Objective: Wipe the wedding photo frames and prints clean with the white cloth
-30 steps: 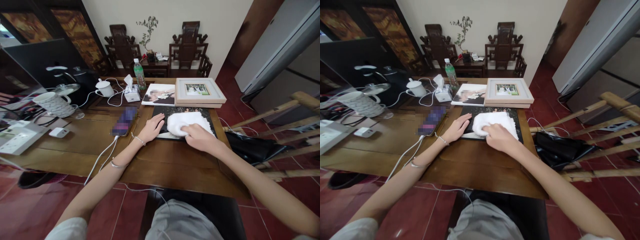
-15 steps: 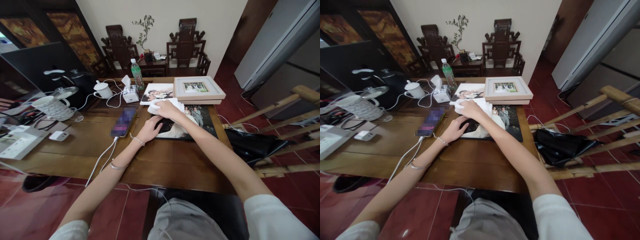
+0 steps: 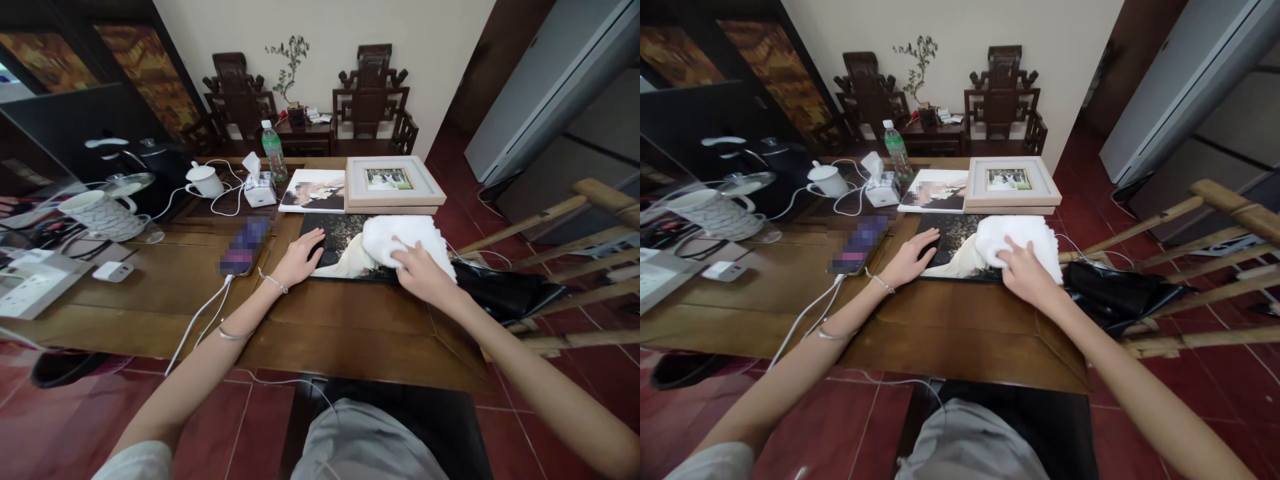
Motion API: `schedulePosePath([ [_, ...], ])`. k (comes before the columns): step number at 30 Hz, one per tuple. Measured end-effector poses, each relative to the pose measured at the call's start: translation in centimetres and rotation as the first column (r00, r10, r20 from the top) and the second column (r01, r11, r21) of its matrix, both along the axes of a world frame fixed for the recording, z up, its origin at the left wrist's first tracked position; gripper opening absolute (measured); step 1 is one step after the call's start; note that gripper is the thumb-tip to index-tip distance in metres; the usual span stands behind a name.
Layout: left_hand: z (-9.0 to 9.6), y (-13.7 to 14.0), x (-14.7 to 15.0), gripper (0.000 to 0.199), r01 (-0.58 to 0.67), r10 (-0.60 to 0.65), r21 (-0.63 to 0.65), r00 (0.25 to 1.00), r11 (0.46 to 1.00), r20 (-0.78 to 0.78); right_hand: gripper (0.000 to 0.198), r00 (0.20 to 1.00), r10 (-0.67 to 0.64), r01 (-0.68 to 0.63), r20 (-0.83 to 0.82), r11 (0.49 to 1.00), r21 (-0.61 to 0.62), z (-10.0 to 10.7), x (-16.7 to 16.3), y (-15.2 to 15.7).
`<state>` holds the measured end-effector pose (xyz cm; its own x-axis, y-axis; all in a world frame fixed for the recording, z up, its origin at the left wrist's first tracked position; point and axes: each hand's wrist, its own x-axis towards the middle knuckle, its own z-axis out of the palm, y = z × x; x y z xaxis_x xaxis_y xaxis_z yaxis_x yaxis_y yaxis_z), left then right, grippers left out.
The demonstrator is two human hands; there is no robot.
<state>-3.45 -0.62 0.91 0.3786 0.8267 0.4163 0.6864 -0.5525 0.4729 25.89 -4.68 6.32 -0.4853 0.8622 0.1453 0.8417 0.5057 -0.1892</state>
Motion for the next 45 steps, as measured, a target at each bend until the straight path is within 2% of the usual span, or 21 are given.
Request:
schedulePosePath([
  [5, 0.0, -0.1, 0.1, 0.041, -0.003, 0.003, 0.015, 1.000, 1.000, -0.006, 0.034, 0.986, 0.167, -0.167, 0.000, 0.984, -0.066, -0.7, -0.1, -7.1],
  [8, -0.1, 0.0, 0.1, 0.040, -0.004, 0.004, 0.013, 1.000, 1.000, -0.002, 0.033, 0.982, 0.186, -0.186, -0.001, 0.979, -0.085, -0.6, 0.0, -8.2],
  [11, -0.1, 0.0, 0.1, 0.040, -0.005, 0.005, 0.011, 1.000, 1.000, -0.008, 0.034, 0.989, 0.145, -0.145, -0.002, 0.988, -0.053, 0.1, 0.0, -6.3],
  [17, -0.1, 0.0, 0.0, 0.041, 0.014, -0.014, 0.020, 1.000, 1.000, -0.008, 0.023, 0.996, 0.084, -0.084, 0.003, 0.991, -0.103, 2.6, -0.2, 1.6],
  [22, 0.0, 0.1, -0.1, 0.041, 0.022, -0.022, 0.020, 1.000, 1.000, -0.004, 0.019, 0.995, 0.087, -0.091, -0.045, 0.991, -0.101, 3.3, -0.2, 6.9],
  [26, 0.0, 0.0, -0.1, 0.042, 0.022, -0.022, 0.017, 1.000, 1.000, -0.008, 0.023, 0.998, 0.059, -0.060, -0.017, 0.994, -0.088, 3.4, -0.3, 9.1],
  [30, 0.0, 0.0, -0.1, 0.041, 0.023, -0.023, 0.017, 1.000, 1.000, -0.005, 0.019, 0.998, 0.055, -0.056, -0.015, 0.993, -0.105, 3.5, -0.3, 9.6],
  [35, -0.1, 0.1, -0.2, 0.041, 0.025, -0.025, 0.018, 1.000, 1.000, 0.000, 0.016, 0.997, 0.056, -0.061, -0.059, 0.995, -0.085, 2.9, -0.6, 7.0],
  [41, 0.0, 0.0, -0.1, 0.041, 0.009, -0.009, 0.007, 1.000, 1.000, -0.017, 0.022, 0.997, 0.074, -0.074, -0.012, 0.992, -0.099, 2.2, -1.0, -0.7],
  [45, 0.1, 0.0, 0.0, 0.042, 0.002, -0.002, -0.010, 1.000, 1.000, -0.019, 0.033, 0.988, 0.153, -0.157, -0.034, 0.976, -0.151, 1.6, -1.1, -5.4],
])
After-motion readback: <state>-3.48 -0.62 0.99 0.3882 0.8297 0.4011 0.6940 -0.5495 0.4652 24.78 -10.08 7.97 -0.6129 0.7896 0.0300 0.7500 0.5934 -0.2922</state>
